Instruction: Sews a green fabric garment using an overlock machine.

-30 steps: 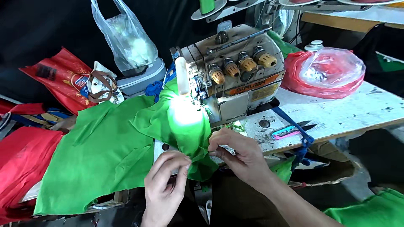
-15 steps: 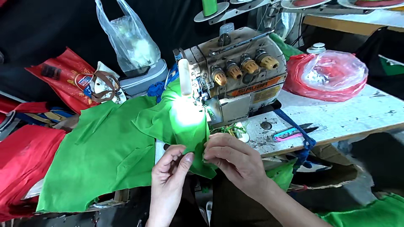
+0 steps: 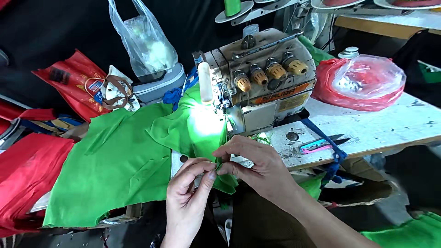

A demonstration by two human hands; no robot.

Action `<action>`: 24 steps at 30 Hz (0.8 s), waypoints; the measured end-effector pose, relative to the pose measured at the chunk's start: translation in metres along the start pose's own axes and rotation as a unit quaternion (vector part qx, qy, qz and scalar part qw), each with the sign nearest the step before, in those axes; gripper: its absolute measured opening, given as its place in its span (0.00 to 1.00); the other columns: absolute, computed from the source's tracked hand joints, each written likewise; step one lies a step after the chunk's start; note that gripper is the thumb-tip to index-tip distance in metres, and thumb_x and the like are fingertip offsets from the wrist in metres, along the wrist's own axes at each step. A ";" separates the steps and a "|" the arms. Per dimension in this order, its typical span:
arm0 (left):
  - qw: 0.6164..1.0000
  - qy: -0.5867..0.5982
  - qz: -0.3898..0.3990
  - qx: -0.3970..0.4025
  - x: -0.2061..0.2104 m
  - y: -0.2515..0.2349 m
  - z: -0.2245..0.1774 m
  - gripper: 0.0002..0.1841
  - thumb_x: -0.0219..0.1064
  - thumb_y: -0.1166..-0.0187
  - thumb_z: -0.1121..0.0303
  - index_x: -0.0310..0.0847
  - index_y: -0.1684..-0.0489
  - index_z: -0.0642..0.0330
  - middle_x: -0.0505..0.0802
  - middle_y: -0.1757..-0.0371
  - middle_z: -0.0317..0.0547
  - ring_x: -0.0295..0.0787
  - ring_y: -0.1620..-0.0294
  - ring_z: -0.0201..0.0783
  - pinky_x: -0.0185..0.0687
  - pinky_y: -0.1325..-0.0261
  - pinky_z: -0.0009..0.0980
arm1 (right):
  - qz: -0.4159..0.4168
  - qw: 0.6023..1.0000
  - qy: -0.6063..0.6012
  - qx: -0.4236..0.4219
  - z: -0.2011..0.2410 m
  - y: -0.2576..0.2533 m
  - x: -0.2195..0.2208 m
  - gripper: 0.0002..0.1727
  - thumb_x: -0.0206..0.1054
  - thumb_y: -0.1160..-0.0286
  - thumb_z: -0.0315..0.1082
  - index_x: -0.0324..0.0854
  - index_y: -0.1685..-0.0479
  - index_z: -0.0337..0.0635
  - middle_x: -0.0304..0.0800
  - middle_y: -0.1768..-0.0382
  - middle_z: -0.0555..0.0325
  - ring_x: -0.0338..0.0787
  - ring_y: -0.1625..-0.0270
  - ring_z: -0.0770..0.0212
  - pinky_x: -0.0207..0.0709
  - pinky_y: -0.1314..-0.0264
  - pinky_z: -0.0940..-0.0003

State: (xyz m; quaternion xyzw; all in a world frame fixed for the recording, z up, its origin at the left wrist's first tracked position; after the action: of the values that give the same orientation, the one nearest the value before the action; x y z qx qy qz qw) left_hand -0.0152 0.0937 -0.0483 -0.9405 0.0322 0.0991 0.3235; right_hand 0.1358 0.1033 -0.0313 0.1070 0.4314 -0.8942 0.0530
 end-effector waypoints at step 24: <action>0.956 -0.249 -0.051 0.146 0.009 0.001 -0.006 0.12 0.65 0.22 0.72 0.81 0.43 0.53 0.87 0.38 0.36 0.81 0.32 0.24 0.79 0.30 0.21 | -0.037 0.995 0.062 -0.075 0.029 0.020 -0.009 0.07 0.63 0.14 0.35 0.84 0.58 0.44 0.91 0.54 0.64 0.88 0.36 0.69 0.70 0.14 0.60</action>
State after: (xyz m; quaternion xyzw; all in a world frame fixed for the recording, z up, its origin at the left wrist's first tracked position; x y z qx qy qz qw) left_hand -0.0052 0.0892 -0.0460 -0.8290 -0.0836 0.3077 0.4594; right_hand 0.1442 0.0684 -0.0272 0.1417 0.5037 -0.8522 0.0015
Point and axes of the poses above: each hand's wrist, its own y-axis away from the middle knuckle, its own x-axis out of the palm, z = x × y, the point moved 10 cm from there along -y, towards the middle knuckle
